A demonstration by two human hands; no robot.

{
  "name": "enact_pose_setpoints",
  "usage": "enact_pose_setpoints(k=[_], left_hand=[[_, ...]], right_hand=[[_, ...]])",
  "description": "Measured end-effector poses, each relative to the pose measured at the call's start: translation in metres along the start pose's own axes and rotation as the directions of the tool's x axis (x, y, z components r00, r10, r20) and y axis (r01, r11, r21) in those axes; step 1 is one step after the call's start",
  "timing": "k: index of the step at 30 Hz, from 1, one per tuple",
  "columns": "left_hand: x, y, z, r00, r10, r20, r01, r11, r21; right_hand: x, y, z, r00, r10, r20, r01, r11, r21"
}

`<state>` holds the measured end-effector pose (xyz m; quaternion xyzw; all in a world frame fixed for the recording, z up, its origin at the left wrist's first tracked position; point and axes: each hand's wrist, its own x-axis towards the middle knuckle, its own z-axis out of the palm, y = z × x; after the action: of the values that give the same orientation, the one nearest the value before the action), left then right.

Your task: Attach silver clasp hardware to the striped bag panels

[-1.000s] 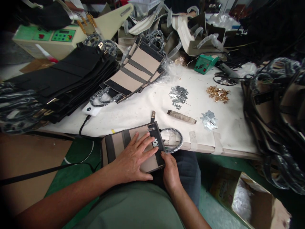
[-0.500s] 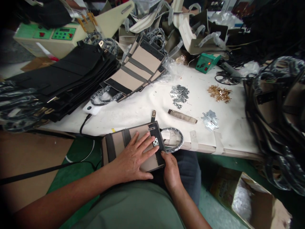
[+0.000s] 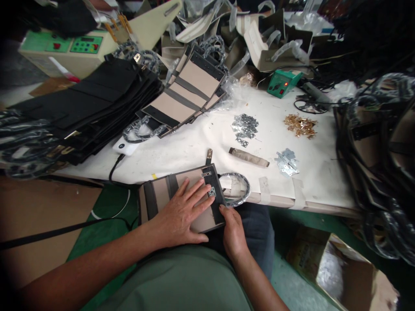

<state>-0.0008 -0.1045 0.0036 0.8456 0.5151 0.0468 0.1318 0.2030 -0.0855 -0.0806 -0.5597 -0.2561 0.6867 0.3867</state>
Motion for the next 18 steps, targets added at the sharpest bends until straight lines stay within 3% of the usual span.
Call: enact_pose_setpoints(k=[5,8,10,13,14,15,17,18], left_hand=[[0.001,0.003,-0.004,0.999,-0.027,0.024,0.027,1.0,0.006],[0.001,0.003,-0.004,0.999,-0.041,0.029,0.041,0.999,0.006],[0.0,0.003,-0.003,0.999,-0.05,0.018,0.049,0.999,0.015],[-0.002,0.003,0.0,0.999,-0.043,0.003,0.043,0.998,0.034],[-0.002,0.003,0.001,0.999,-0.038,0.0,0.038,0.999,0.038],[-0.002,0.003,0.001,0.999,-0.036,-0.003,0.036,0.999,0.039],[-0.002,0.004,0.002,0.999,-0.038,-0.009,0.038,0.999,0.033],[-0.002,0.005,0.002,0.999,-0.041,-0.012,0.042,0.999,0.029]], right_hand=[[-0.002,-0.006,0.006,0.998,0.0,0.068,0.001,1.0,-0.003],[-0.009,-0.026,0.0,0.981,-0.035,0.191,0.07,0.981,-0.179],[-0.015,-0.048,-0.012,0.951,-0.059,0.304,0.187,0.892,-0.412],[-0.019,-0.09,-0.03,0.918,-0.238,0.316,0.394,0.614,-0.683],[-0.016,-0.105,-0.033,0.885,-0.366,0.286,0.449,0.514,-0.731],[-0.01,-0.119,-0.032,0.821,-0.504,0.27,0.503,0.414,-0.758],[0.01,-0.141,-0.021,0.633,-0.7,0.331,0.615,0.196,-0.763],[0.024,-0.149,-0.012,0.55,-0.725,0.415,0.667,0.081,-0.741]])
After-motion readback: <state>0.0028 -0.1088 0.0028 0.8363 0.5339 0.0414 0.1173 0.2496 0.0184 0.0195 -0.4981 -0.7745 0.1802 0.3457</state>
